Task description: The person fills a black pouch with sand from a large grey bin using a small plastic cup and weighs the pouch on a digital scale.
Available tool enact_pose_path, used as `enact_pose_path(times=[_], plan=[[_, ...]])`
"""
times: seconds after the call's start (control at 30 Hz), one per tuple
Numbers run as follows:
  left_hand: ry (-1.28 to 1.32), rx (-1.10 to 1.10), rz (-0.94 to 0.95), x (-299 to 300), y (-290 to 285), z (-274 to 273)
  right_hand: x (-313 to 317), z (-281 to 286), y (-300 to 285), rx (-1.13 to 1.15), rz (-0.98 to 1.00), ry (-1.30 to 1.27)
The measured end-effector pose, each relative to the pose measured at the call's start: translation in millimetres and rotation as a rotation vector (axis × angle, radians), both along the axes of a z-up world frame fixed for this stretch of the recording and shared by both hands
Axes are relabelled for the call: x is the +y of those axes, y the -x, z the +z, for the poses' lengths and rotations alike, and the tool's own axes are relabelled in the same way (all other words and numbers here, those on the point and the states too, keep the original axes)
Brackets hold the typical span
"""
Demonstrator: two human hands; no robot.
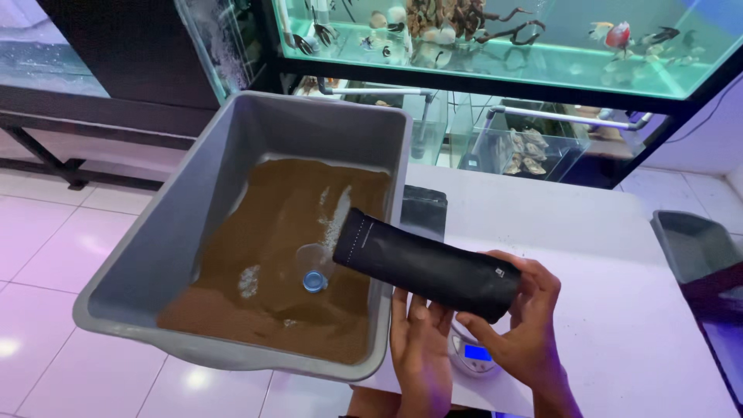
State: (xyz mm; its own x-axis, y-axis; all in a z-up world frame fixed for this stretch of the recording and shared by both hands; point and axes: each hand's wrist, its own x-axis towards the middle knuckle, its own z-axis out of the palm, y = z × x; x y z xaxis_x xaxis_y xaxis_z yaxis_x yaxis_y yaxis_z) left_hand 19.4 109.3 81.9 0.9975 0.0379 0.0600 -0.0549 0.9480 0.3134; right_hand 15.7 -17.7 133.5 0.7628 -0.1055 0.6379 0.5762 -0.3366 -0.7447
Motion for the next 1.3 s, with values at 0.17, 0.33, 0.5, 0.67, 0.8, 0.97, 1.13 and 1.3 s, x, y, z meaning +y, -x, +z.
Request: enact_pose_path(times=[0.17, 0.33, 0.5, 0.67, 0.8, 0.97, 1.13, 1.3], plan=[[0.050, -0.118, 0.017, 0, -1, 11, -3, 3, -9, 0.097, -0.073, 0.037], [0.037, -0.099, 0.004, 6, 1, 28, -1, 23, -14, 0.174, -0.131, 0.151], [0.011, -0.130, 0.012, 7, 0, 30, 6, 42, -15, 0.219, -0.175, 0.285], [0.027, -0.097, 0.020, 7, -3, 24, 10, 54, -19, 0.215, -0.156, 0.353], [0.000, -0.100, 0.019, 9, -1, 27, 12, 58, -18, 0.210, -0.148, 0.409], [0.008, -0.109, 0.022, 5, -2, 21, 5, 32, -19, 0.231, -0.132, 0.248], [-0.099, -0.105, 0.055, 7, 3, 39, 4, -5, -14, 0.287, -0.021, -0.152], [-0.081, 0.077, 0.088, -5, 1, 15, 3, -43, -10, 0.304, 0.072, -0.422]])
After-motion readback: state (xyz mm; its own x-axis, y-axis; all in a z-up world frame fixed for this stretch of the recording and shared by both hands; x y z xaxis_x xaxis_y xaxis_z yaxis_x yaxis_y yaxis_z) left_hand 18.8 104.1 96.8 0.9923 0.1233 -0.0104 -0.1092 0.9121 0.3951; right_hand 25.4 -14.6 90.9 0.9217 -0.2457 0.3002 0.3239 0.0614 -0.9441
